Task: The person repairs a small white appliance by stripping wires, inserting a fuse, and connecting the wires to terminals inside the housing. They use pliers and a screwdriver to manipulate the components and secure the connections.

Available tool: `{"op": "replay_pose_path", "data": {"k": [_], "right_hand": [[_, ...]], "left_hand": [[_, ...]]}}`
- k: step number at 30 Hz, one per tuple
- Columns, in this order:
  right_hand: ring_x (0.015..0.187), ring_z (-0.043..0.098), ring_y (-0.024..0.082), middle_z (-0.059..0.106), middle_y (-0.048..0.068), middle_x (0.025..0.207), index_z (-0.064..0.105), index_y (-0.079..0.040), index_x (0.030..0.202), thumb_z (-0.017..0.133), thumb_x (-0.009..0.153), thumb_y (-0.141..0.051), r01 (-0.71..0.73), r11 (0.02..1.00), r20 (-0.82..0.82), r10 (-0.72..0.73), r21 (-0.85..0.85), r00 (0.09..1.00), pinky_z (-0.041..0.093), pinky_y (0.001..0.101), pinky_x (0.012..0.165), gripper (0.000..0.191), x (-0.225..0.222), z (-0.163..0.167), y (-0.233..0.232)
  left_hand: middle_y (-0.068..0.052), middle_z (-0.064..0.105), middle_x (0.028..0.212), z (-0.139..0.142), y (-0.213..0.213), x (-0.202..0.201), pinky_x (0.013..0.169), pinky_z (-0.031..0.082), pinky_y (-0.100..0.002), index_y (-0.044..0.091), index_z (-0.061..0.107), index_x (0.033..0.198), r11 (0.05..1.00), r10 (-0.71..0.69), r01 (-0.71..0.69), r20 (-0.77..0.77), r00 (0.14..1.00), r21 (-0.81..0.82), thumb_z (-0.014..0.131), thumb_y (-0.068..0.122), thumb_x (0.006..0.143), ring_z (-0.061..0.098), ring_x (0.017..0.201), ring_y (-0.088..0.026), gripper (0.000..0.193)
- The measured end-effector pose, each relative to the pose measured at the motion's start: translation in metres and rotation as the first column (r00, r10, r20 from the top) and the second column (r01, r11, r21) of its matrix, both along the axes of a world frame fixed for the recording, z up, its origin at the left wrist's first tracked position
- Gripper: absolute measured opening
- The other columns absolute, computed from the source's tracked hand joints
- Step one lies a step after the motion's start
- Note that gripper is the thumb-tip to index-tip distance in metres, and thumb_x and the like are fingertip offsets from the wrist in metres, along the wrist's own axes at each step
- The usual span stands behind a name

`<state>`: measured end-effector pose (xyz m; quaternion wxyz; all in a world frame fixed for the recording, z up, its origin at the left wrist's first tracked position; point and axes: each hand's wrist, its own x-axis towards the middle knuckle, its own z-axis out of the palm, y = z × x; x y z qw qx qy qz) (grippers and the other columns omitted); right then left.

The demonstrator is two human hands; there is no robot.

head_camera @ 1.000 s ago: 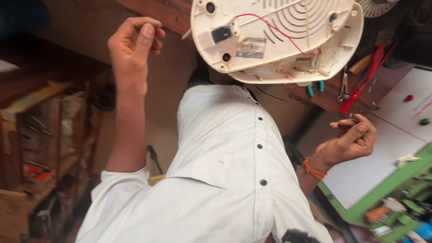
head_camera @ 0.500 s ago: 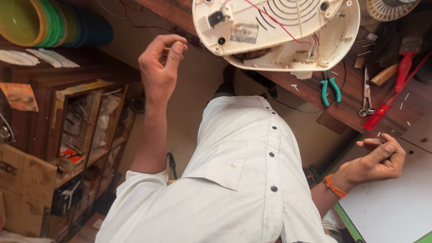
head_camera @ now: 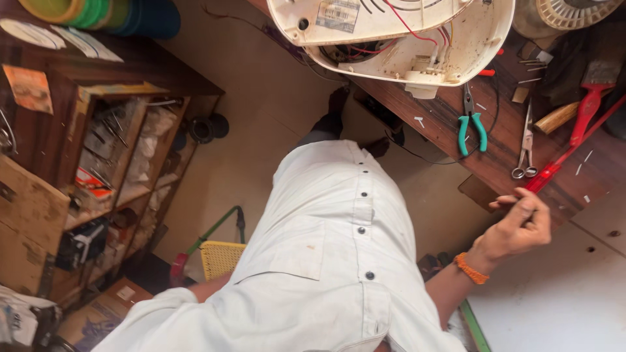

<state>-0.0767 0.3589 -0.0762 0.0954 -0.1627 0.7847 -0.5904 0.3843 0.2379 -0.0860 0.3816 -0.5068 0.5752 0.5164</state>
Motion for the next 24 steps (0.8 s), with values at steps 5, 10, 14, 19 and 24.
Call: {"op": "replay_pose_path", "data": {"k": [5,10,14,19,24], "right_hand": [[0.084,0.069,0.019,0.068,0.013,0.099,0.067,0.011,0.111,0.057,0.120,-0.011,-0.087,0.994,0.036,0.085,0.062,0.996,0.059,0.0315,0.075,0.026,0.005,-0.001,0.005],[0.079,0.068,0.019,0.069,0.014,0.090,0.068,0.014,0.109,0.061,0.122,-0.014,-0.118,0.989,0.040,0.115,0.089,0.993,0.056,0.0283,0.074,0.032,0.000,0.005,0.011],[0.080,0.070,0.020,0.067,0.014,0.093,0.067,0.014,0.107,0.060,0.123,-0.016,-0.094,0.994,-0.013,0.095,0.060,0.995,0.059,0.0288,0.072,0.034,-0.005,0.009,0.019],[0.077,0.069,0.019,0.067,0.015,0.091,0.067,0.014,0.108,0.061,0.121,-0.019,-0.097,0.995,0.009,0.096,0.029,0.995,0.058,0.0283,0.070,0.036,-0.004,0.011,0.022],[0.079,0.068,0.019,0.067,0.015,0.092,0.067,0.014,0.110,0.062,0.121,-0.021,-0.096,0.994,0.008,0.096,0.048,0.995,0.058,0.0285,0.071,0.036,-0.001,0.018,0.021]], "left_hand": [[-0.020,0.071,0.106,0.003,-0.001,-0.013,0.074,0.056,-0.051,0.004,0.075,0.108,0.975,0.210,-0.208,0.018,0.978,-0.072,0.074,0.031,0.084,0.067,0.096,-0.038,0.036],[-0.020,0.071,0.106,0.021,-0.009,-0.022,0.074,0.056,-0.050,0.003,0.073,0.110,0.956,0.273,-0.271,0.003,0.962,-0.110,0.073,0.028,0.086,0.067,0.096,-0.037,0.034],[-0.020,0.071,0.106,0.008,-0.001,-0.011,0.074,0.056,-0.050,0.002,0.072,0.112,0.955,0.269,-0.268,-0.010,0.963,-0.124,0.071,0.026,0.088,0.068,0.095,-0.036,0.033],[-0.020,0.071,0.106,0.002,0.009,-0.004,0.074,0.056,-0.049,0.001,0.070,0.114,0.943,0.306,-0.305,-0.013,0.952,-0.133,0.070,0.023,0.091,0.068,0.095,-0.035,0.032],[-0.021,0.071,0.106,0.016,-0.010,-0.017,0.074,0.056,-0.048,0.000,0.069,0.116,0.937,0.326,-0.326,-0.021,0.945,-0.126,0.068,0.020,0.094,0.068,0.094,-0.034,0.030]]}}
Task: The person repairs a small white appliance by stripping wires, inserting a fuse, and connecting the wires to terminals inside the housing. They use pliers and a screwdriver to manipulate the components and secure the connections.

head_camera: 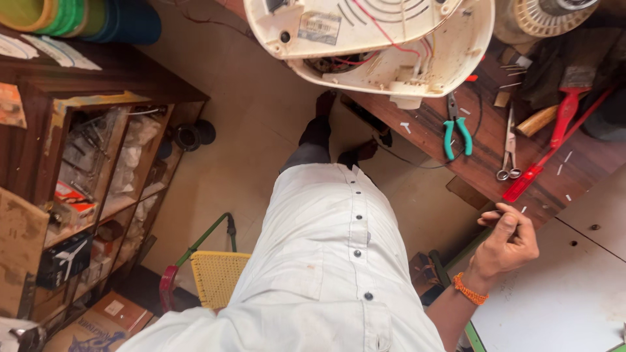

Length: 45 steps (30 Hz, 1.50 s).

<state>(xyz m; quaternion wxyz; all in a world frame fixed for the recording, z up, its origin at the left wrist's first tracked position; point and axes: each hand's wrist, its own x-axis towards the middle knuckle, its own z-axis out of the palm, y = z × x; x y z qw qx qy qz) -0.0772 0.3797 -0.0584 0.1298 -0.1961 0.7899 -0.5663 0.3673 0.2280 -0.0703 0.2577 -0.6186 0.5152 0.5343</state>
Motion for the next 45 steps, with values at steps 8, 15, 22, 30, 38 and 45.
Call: {"op": "replay_pose_path", "data": {"k": [8,15,22,30,38,45], "right_hand": [[0.080,0.069,0.019,0.068,0.015,0.095,0.067,0.013,0.108,0.062,0.122,-0.021,-0.040,0.999,-0.035,0.041,0.032,0.999,0.057,0.0287,0.072,0.037,-0.012,0.010,-0.007],[0.081,0.067,0.017,0.067,0.011,0.093,0.067,0.010,0.109,0.059,0.117,-0.009,-0.022,0.995,0.100,0.032,-0.094,0.995,0.058,0.0297,0.076,0.022,-0.021,0.025,-0.047],[0.099,0.063,0.012,0.067,0.007,0.106,0.071,0.004,0.114,0.063,0.109,-0.005,-0.240,0.965,-0.136,0.224,-0.109,0.965,0.053,0.0246,0.089,0.013,-0.036,0.069,-0.157],[0.091,0.059,0.026,0.075,0.005,0.093,0.077,-0.005,0.099,0.085,0.086,-0.015,-0.142,0.939,-0.671,0.324,0.312,0.667,0.042,0.0442,0.075,0.017,-0.043,0.065,-0.286],[0.093,0.068,0.027,0.072,0.011,0.101,0.072,-0.001,0.106,0.074,0.098,-0.008,-0.258,0.924,-0.289,0.338,0.282,0.895,0.053,0.0396,0.083,0.011,-0.043,0.066,-0.260],[0.096,0.056,0.026,0.078,0.007,0.097,0.082,-0.008,0.103,0.076,0.095,-0.009,-0.310,0.827,-0.384,0.507,0.469,0.772,0.043,0.0423,0.085,0.011,-0.044,0.053,-0.285]], "left_hand": [[-0.021,0.071,0.106,-0.014,0.000,0.000,0.074,0.055,-0.046,-0.002,0.066,0.119,0.999,0.033,-0.033,0.002,0.999,-0.015,0.065,0.016,0.098,0.069,0.093,-0.032,0.028],[-0.021,0.071,0.106,-0.023,-0.113,-0.030,0.075,0.055,-0.045,-0.003,0.064,0.123,0.714,-0.159,0.131,0.023,0.987,-0.688,0.063,0.012,0.101,0.070,0.092,-0.031,0.026],[0.000,0.070,0.111,0.041,-0.285,-0.104,0.075,0.054,-0.021,0.006,0.066,0.121,0.513,0.074,-0.701,-0.788,0.611,-0.496,0.060,0.012,0.114,0.063,0.089,-0.007,0.011],[0.001,0.070,0.115,0.079,-0.290,-0.146,0.075,0.055,-0.021,0.006,0.063,0.124,0.565,-0.045,-0.674,-0.834,0.550,-0.475,0.067,0.013,0.104,0.064,0.094,-0.007,0.022],[-0.010,0.073,0.111,0.119,-0.266,-0.162,0.089,0.056,-0.041,0.007,0.074,0.111,0.512,-0.626,-0.111,-0.459,0.630,-0.852,0.077,0.019,0.095,0.069,0.103,-0.029,0.021],[-0.015,0.064,0.131,0.086,-0.245,-0.238,0.099,0.050,-0.045,0.001,0.067,0.114,0.306,-0.863,-0.009,-0.282,0.420,-0.952,0.078,0.022,0.090,0.058,0.117,-0.032,0.034]]}}
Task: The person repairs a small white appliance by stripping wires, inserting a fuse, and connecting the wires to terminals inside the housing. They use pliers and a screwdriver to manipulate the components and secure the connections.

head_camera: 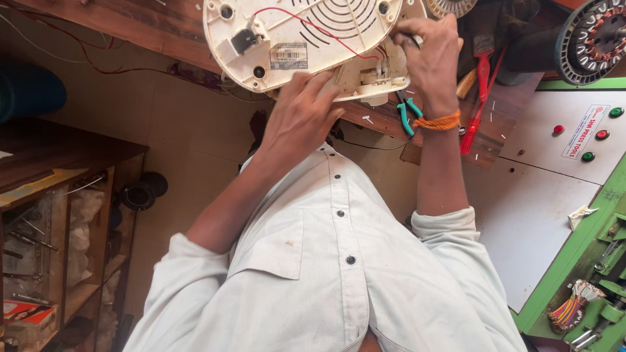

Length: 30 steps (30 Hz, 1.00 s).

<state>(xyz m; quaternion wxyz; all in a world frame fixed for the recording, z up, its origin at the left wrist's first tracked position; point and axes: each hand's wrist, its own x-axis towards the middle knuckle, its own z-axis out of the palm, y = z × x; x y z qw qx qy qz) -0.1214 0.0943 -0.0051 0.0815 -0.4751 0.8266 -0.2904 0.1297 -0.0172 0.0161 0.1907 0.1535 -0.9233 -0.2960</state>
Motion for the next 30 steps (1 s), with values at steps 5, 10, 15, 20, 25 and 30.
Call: {"op": "replay_pose_path", "data": {"k": [5,10,15,20,25,30], "right_hand": [[0.102,0.057,0.021,0.078,0.001,0.101,0.081,-0.011,0.103,0.073,0.098,-0.016,0.081,0.996,0.129,-0.084,0.032,0.988,0.037,0.0443,0.096,0.011,0.021,0.004,-0.001],[0.109,0.053,0.023,0.069,0.006,0.107,0.079,-0.008,0.101,0.076,0.093,-0.014,0.065,0.998,0.137,-0.066,0.011,0.988,0.043,0.0410,0.091,0.011,0.029,0.000,0.005],[0.099,0.060,0.024,0.067,0.011,0.103,0.080,-0.005,0.102,0.076,0.094,-0.005,0.023,0.991,-0.023,-0.026,-0.130,0.999,0.049,0.0384,0.084,0.010,0.002,-0.009,0.013],[0.076,0.052,0.008,0.065,0.003,0.091,0.076,0.002,0.113,0.068,0.110,-0.002,0.260,0.936,0.559,-0.089,-0.235,0.824,0.040,0.0254,0.066,0.009,-0.030,-0.008,0.044],[0.078,0.069,0.004,0.076,0.004,0.093,0.073,0.003,0.110,0.064,0.107,-0.001,0.269,0.894,0.571,-0.019,-0.357,0.821,0.054,0.0212,0.065,0.010,-0.027,-0.030,0.041],[0.081,0.068,0.011,0.074,0.008,0.095,0.077,0.000,0.111,0.073,0.105,-0.001,0.190,0.846,0.295,-0.040,-0.498,0.955,0.047,0.0288,0.065,0.007,-0.014,-0.043,0.040]], "left_hand": [[-0.012,0.067,0.125,-0.015,0.002,-0.013,0.097,0.052,-0.040,0.002,0.067,0.119,0.998,-0.057,0.056,0.031,0.998,0.037,0.076,0.024,0.097,0.060,0.113,-0.027,0.032],[-0.009,0.070,0.093,-0.028,0.024,-0.032,0.075,0.051,-0.041,0.000,0.061,0.129,0.986,0.165,-0.155,0.196,0.967,-0.064,0.074,0.032,0.094,0.066,0.088,-0.027,0.049],[-0.013,0.067,0.076,-0.047,0.032,-0.046,0.059,0.052,-0.043,0.002,0.048,0.146,0.964,0.264,-0.257,0.216,0.940,-0.063,0.071,0.050,0.096,0.067,0.067,-0.029,0.073],[-0.014,0.068,0.075,-0.047,0.032,-0.046,0.067,0.055,-0.046,0.011,0.043,0.154,0.951,0.310,-0.293,0.251,0.917,-0.101,0.070,0.051,0.098,0.067,0.071,-0.032,0.075],[-0.016,0.066,0.109,-0.039,0.036,-0.044,0.076,0.054,-0.049,0.010,0.044,0.152,0.951,0.301,-0.272,0.232,0.925,-0.150,0.071,0.044,0.096,0.059,0.106,-0.037,0.071],[-0.017,0.058,0.127,-0.047,0.042,-0.039,0.095,0.052,-0.052,0.010,0.046,0.151,0.941,0.323,-0.289,0.215,0.921,-0.178,0.070,0.038,0.102,0.053,0.117,-0.036,0.062]]}}
